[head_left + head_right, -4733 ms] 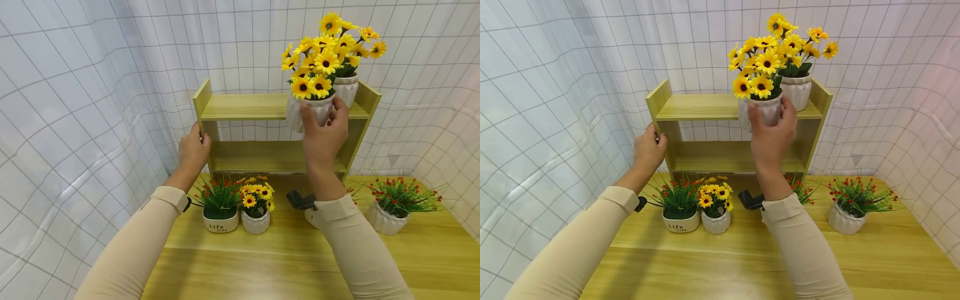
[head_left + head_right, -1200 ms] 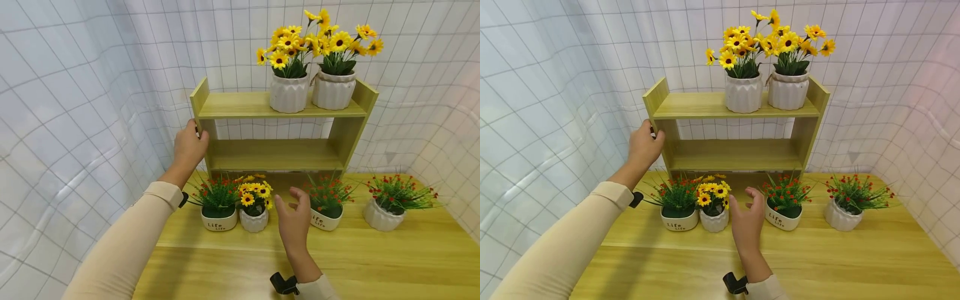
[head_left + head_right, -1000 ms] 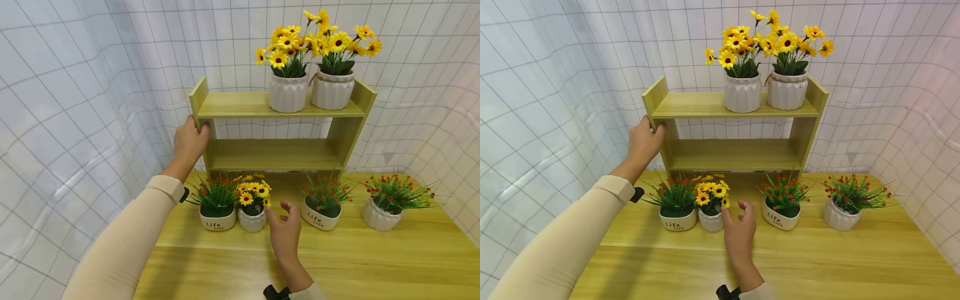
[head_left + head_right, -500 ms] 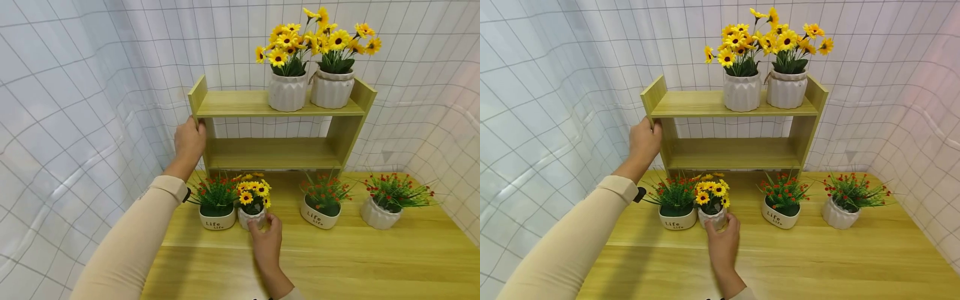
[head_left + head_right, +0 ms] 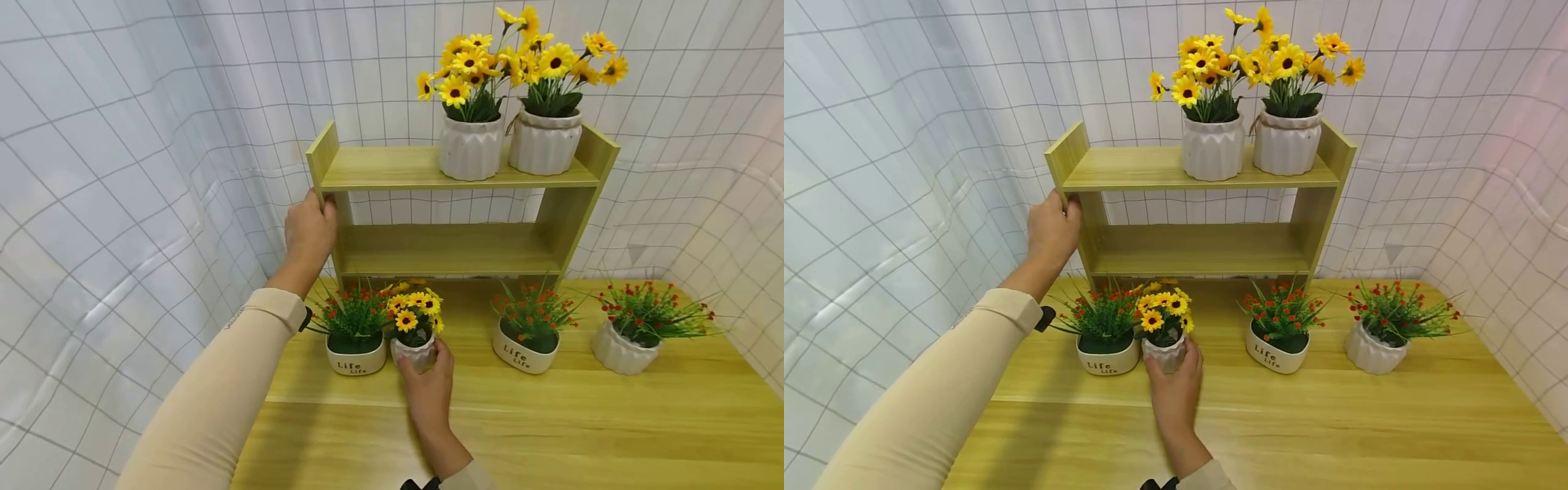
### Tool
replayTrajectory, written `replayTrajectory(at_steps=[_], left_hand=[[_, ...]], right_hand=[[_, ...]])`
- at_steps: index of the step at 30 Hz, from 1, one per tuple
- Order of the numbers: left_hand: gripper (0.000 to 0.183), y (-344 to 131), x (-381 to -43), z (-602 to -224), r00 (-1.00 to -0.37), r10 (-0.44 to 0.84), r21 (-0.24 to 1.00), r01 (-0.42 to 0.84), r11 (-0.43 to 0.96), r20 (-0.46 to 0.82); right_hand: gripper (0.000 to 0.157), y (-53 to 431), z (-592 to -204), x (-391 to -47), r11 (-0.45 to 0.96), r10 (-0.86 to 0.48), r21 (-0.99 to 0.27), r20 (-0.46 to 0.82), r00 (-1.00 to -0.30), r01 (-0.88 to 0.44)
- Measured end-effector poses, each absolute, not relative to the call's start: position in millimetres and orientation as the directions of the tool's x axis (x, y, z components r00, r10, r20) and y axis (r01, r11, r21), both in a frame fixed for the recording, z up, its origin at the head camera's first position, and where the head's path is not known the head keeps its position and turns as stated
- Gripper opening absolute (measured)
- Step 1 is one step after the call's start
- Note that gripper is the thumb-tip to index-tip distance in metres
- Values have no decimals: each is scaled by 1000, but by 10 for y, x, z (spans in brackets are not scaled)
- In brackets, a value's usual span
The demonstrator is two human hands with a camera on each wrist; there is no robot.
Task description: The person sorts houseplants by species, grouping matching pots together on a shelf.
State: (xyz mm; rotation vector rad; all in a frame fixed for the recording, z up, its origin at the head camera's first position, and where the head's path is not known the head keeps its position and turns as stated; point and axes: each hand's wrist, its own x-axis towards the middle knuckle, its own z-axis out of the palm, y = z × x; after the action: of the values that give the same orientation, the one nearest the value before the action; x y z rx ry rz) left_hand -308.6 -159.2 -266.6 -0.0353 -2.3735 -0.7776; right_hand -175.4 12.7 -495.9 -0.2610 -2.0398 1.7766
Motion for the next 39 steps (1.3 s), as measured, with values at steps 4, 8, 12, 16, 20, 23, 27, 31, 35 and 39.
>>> replayTrajectory(at_steps=[4,8,12,16,20,23,27,31,35,39], left_hand=[[33,-1586,-3080,-2654,-808,-168,534,202,821,565],[33,-1585,-3072,-2649,-809,-170,537,201,819,563],[33,-1584,-3074,-2652,-810,-167,537,204,818,563],[33,-1587,-3085,-2658,-807,-169,534,202,821,565],[33,-1591,-3083,-2659,-805,-164,531,208,822,570],[33,-1593,-3086,-2659,-806,-161,529,211,822,570],[33,-1597,-3088,-2656,-804,-160,526,211,824,572],[33,-1593,-3081,-2653,-804,-157,525,213,824,573],[34,-1588,-3071,-2653,-811,-155,530,211,822,564],[34,-1587,-3062,-2653,-810,-155,530,213,820,566]], right_hand=[[70,130,-4978,-1816,163,408,-975,204,-890,-149],[73,127,-4995,-1882,152,404,-977,198,-893,-148],[75,119,-5007,-1940,139,403,-979,196,-894,-152],[75,108,-5026,-1996,157,413,-973,223,-883,-172],[77,100,-5033,-2044,182,423,-969,232,-876,-168],[79,95,-5019,-2059,180,428,-972,217,-877,-152],[79,90,-4999,-2062,166,426,-976,202,-882,-143],[80,92,-5003,-2076,161,435,-979,183,-882,-124],[79,101,-5016,-2080,115,452,-985,167,-876,-129],[77,121,-5001,-2057,64,472,-986,167,-866,-155]])
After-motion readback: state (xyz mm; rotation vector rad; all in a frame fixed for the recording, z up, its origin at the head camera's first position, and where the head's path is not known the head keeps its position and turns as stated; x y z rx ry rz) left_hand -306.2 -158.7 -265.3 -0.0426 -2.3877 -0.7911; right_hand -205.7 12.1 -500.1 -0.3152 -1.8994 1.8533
